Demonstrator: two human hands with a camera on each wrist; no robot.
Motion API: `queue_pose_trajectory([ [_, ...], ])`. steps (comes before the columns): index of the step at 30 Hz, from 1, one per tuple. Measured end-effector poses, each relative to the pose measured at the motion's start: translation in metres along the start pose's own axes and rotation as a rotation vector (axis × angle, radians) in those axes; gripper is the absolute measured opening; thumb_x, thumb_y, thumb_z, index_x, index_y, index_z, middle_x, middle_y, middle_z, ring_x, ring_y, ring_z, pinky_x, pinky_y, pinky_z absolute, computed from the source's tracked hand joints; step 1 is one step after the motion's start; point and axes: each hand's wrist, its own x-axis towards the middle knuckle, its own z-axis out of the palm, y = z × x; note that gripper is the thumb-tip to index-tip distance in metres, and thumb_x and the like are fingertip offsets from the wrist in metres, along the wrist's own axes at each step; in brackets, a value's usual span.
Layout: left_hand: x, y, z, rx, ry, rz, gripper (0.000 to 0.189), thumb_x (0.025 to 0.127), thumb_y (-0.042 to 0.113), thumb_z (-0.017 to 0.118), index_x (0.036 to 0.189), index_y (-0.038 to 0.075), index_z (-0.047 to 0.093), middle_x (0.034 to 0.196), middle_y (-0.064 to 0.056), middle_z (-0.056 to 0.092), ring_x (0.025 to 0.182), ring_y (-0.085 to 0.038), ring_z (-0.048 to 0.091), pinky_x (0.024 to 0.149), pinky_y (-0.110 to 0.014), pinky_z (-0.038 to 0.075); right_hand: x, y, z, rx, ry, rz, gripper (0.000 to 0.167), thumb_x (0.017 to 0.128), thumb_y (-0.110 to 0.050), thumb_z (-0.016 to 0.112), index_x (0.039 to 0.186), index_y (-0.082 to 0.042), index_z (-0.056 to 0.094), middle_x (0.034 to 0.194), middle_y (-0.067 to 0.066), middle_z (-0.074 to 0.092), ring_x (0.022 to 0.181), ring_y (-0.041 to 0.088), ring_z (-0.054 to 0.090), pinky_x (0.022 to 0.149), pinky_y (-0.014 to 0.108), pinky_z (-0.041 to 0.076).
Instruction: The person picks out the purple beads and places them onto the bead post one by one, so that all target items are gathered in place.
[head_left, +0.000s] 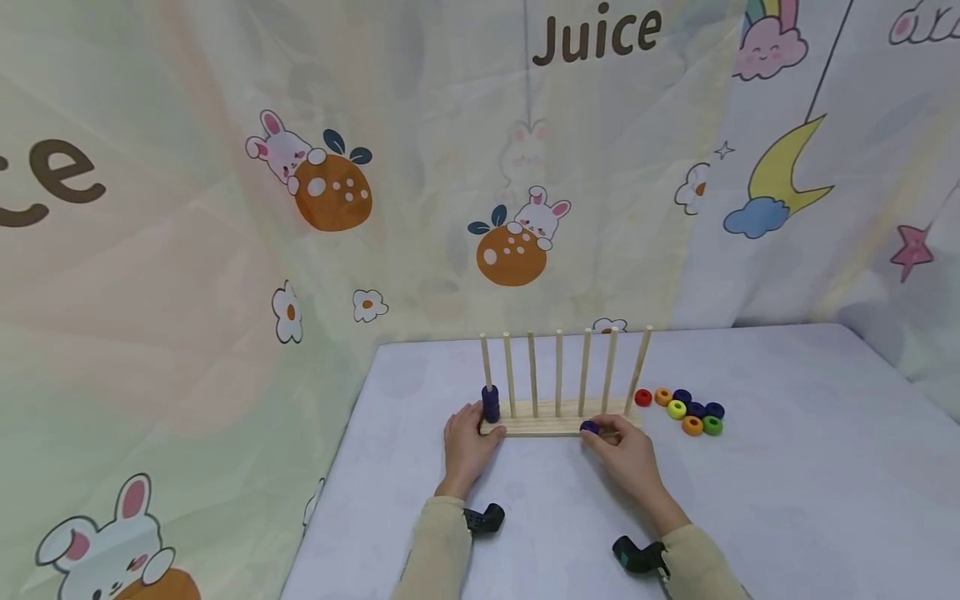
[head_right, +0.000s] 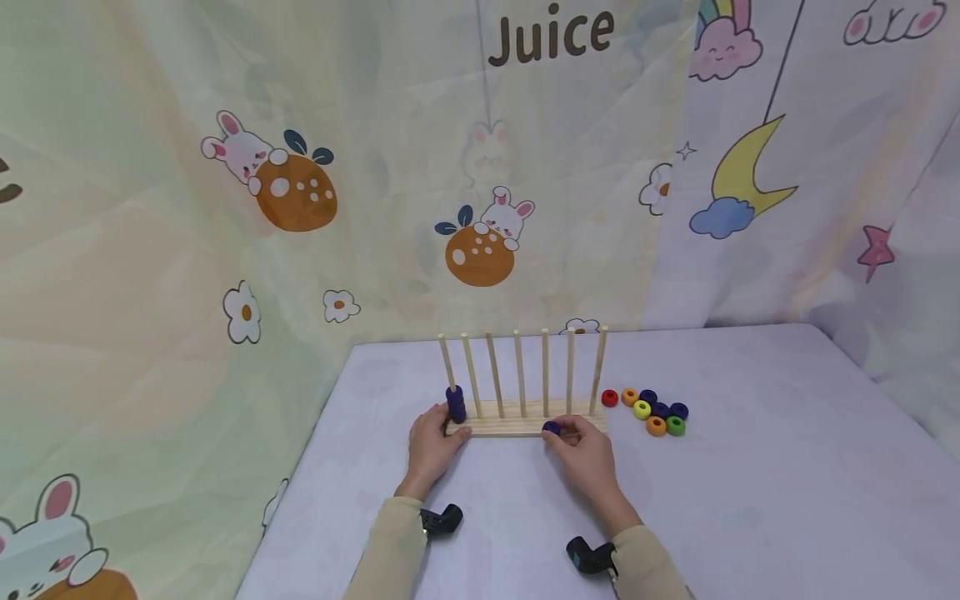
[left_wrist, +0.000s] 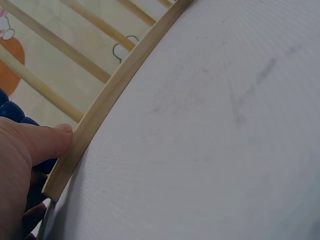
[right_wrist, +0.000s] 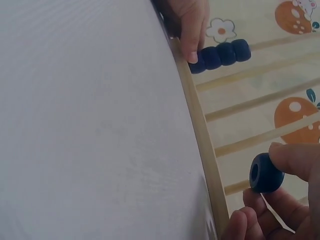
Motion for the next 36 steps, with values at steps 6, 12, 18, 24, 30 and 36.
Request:
queue_pose_trajectory([
  [6,0.000,0.001,0.000,0.007,0.000,0.011,0.057,0.084,0.026,0.075,0.131,-0.002,0.059,0.133,-0.016,0.060,0.132,-0.035,0.046,0.115,-0.052,0.022,0.001,-0.003,0.001,-0.009,-0.013,-0.006,0.033,0.089,-0.023,0.072,0.117,-0.008,0.065,0.107,0.009,0.067,0.086,0.019,0.060,0.062,0.021,0.050],
  [12,-0.001,0.001,-0.002,0.005,0.005,0.004,0.058,0.084,0.026,0.075,0.131,-0.002,0.059,0.133,-0.016,0.060,0.132,-0.035,0.046,0.115,-0.052,0.022,0.002,-0.009,0.003,0.030,-0.017,-0.030,0.034,0.088,-0.019,0.073,0.117,-0.006,0.064,0.104,0.011,0.066,0.078,0.016,0.062,0.057,0.022,0.050],
  [18,-0.002,0.003,-0.004,-0.001,0.001,-0.004,0.058,0.084,0.026,0.075,0.131,-0.002,0.058,0.134,-0.016,0.060,0.132,-0.034,0.045,0.115,-0.052,0.022,0.001,-0.018,0.010,0.053,-0.030,-0.026,0.032,0.088,-0.021,0.073,0.115,-0.007,0.064,0.103,0.010,0.065,0.076,0.015,0.061,0.057,0.023,0.050],
  [24,-0.002,0.004,-0.004,-0.001,0.001,-0.003,0.058,0.084,0.026,0.075,0.131,-0.003,0.058,0.133,-0.017,0.060,0.132,-0.035,0.046,0.114,-0.052,0.023,-0.001,-0.023,0.017,0.036,-0.023,-0.079,0.030,0.086,-0.019,0.076,0.113,-0.010,0.067,0.105,0.009,0.067,0.076,0.016,0.060,0.057,0.022,0.051],
  [30,-0.002,0.002,-0.004,0.005,0.002,0.001,0.058,0.084,0.027,0.074,0.131,-0.003,0.058,0.134,-0.016,0.059,0.132,-0.035,0.046,0.115,-0.051,0.023,0.000,-0.032,0.019,0.027,-0.046,-0.102,0.031,0.086,-0.015,0.076,0.115,-0.009,0.067,0.106,0.009,0.067,0.072,0.014,0.058,0.054,0.022,0.050],
  [36,-0.002,0.001,-0.003,0.012,-0.003,0.007,0.058,0.084,0.027,0.074,0.131,-0.004,0.058,0.134,-0.017,0.059,0.132,-0.035,0.046,0.114,-0.052,0.023,0.006,-0.041,0.016,-0.008,-0.047,-0.146,0.033,0.086,-0.015,0.075,0.116,-0.006,0.066,0.103,0.010,0.067,0.068,0.015,0.055,0.052,0.022,0.046],
])
